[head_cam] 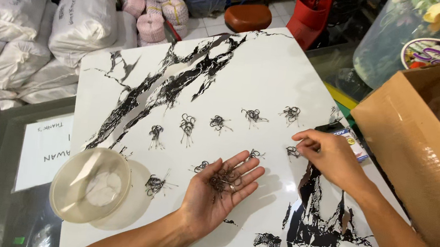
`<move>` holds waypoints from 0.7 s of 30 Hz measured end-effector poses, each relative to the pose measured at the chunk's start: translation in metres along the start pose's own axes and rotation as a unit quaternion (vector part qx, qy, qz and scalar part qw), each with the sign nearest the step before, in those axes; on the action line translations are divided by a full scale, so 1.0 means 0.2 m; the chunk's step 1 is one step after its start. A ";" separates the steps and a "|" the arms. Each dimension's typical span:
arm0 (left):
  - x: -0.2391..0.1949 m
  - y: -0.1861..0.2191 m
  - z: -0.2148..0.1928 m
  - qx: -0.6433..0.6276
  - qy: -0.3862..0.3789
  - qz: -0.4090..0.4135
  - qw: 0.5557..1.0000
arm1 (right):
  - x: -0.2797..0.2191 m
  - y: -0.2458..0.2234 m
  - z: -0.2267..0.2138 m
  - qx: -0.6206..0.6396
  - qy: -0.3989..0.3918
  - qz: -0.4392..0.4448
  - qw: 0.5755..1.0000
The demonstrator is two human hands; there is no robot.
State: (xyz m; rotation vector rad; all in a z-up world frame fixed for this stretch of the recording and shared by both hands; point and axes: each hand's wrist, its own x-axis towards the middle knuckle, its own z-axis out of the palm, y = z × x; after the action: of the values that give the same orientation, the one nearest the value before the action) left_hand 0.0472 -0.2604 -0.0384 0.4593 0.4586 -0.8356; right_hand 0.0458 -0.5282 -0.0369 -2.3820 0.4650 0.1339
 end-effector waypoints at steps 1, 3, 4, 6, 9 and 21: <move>0.00 0.00 -0.01 -0.003 0.003 0.002 1.000 | 0.00 -0.01 -0.01 -0.001 -0.005 -0.001 1.000; 0.00 -0.01 -0.02 -0.003 -0.031 -0.007 0.999 | -0.01 -0.03 -0.03 -0.038 0.022 -0.053 0.998; 0.00 -0.02 -0.04 -0.006 -0.027 -0.003 1.000 | -0.05 -0.05 -0.02 -0.038 0.016 -0.055 0.998; 0.02 -0.03 -0.08 -0.038 -0.070 -0.014 0.997 | -0.12 -0.10 0.00 -0.063 0.046 -0.165 0.983; 0.00 -0.04 -0.07 -0.053 -0.075 -0.017 0.996 | -0.32 -0.19 0.12 -0.062 0.040 -0.332 0.940; 0.02 -0.10 -0.15 -0.001 -0.109 -0.049 0.993 | -0.45 -0.24 0.21 -0.117 -0.013 -0.408 0.905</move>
State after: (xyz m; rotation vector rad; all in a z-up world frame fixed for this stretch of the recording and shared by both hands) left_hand 0.0274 -0.2586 -0.0691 0.3420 0.2819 -0.9686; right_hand -0.0182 -0.4405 -0.0187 -2.5995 -0.6131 -0.1710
